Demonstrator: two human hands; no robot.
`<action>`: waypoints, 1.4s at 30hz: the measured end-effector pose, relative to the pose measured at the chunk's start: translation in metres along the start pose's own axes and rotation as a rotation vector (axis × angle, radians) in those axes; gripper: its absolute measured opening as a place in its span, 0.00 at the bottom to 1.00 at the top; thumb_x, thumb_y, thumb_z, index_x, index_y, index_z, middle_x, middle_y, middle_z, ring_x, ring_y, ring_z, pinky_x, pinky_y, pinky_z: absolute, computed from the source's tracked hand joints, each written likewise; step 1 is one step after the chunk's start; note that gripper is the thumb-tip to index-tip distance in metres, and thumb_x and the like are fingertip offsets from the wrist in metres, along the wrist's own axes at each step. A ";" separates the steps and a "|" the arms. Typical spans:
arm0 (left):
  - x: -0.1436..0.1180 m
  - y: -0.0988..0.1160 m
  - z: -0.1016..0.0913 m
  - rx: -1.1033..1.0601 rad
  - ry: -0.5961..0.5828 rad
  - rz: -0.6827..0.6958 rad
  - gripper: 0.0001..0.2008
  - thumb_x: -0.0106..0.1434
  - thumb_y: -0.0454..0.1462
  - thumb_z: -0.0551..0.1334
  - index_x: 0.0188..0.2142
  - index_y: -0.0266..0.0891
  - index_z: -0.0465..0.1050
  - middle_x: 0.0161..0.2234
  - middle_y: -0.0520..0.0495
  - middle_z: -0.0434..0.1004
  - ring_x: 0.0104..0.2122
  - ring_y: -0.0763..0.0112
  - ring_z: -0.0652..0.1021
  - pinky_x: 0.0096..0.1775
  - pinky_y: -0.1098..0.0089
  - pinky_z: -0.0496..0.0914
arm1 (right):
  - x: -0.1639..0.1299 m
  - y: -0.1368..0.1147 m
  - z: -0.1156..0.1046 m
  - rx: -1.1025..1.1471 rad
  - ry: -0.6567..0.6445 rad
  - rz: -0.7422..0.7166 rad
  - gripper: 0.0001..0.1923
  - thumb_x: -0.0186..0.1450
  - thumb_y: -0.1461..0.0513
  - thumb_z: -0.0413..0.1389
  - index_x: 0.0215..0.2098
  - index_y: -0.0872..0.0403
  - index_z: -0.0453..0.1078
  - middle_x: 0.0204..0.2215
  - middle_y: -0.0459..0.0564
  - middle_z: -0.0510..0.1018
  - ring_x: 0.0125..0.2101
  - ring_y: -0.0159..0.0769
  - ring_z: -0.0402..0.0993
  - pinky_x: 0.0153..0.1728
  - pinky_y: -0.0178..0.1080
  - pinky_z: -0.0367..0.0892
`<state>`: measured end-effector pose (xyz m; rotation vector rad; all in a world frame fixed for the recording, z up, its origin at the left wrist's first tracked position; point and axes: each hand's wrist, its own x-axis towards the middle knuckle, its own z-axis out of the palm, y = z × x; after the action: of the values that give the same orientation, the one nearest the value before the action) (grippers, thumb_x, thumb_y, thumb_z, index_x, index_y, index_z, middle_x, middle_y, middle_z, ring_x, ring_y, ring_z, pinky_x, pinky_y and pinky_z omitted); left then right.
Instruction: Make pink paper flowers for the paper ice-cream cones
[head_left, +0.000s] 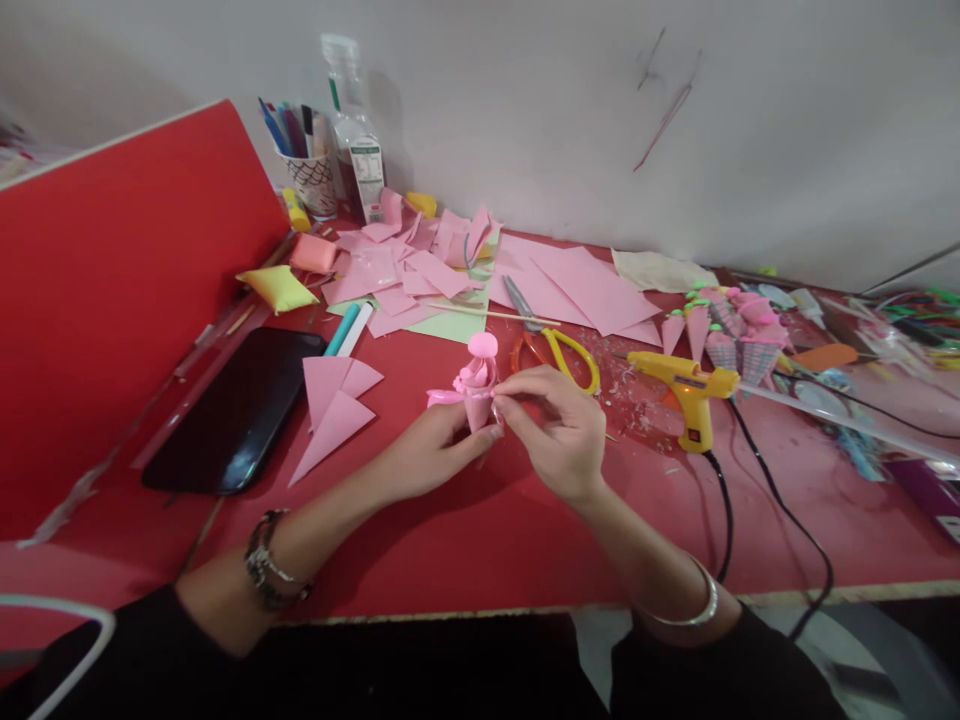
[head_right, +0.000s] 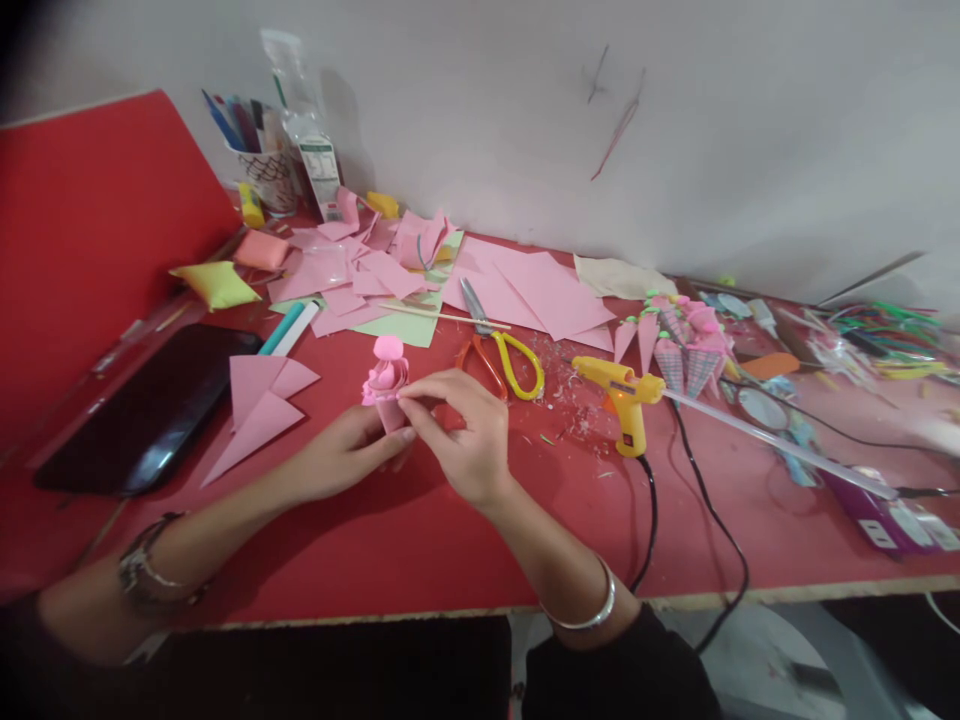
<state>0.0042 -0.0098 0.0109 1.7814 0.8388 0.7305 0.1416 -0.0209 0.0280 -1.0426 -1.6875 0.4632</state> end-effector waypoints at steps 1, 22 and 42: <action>0.000 0.000 0.000 0.012 0.003 0.002 0.13 0.59 0.39 0.50 0.20 0.38 0.58 0.18 0.56 0.60 0.19 0.79 0.63 0.22 0.75 0.58 | 0.000 0.000 0.000 -0.003 -0.002 -0.004 0.05 0.56 0.67 0.54 0.27 0.51 0.69 0.24 0.42 0.73 0.28 0.28 0.69 0.29 0.34 0.67; 0.005 -0.007 -0.006 -0.102 0.387 -0.096 0.14 0.60 0.39 0.48 0.19 0.39 0.54 0.16 0.57 0.56 0.17 0.79 0.60 0.21 0.75 0.56 | 0.005 0.029 -0.008 -0.140 -0.418 0.434 0.05 0.51 0.70 0.49 0.24 0.56 0.64 0.22 0.43 0.70 0.22 0.26 0.65 0.25 0.32 0.62; 0.006 -0.011 -0.006 0.015 0.316 -0.219 0.16 0.60 0.43 0.48 0.19 0.38 0.56 0.17 0.56 0.58 0.18 0.78 0.62 0.23 0.74 0.56 | 0.007 0.023 -0.004 -0.151 -0.494 0.347 0.06 0.54 0.70 0.54 0.28 0.58 0.72 0.26 0.48 0.72 0.28 0.28 0.68 0.33 0.34 0.63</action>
<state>0.0009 0.0008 0.0029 1.5764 1.2315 0.8731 0.1542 -0.0033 0.0163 -1.4263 -1.9989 0.8854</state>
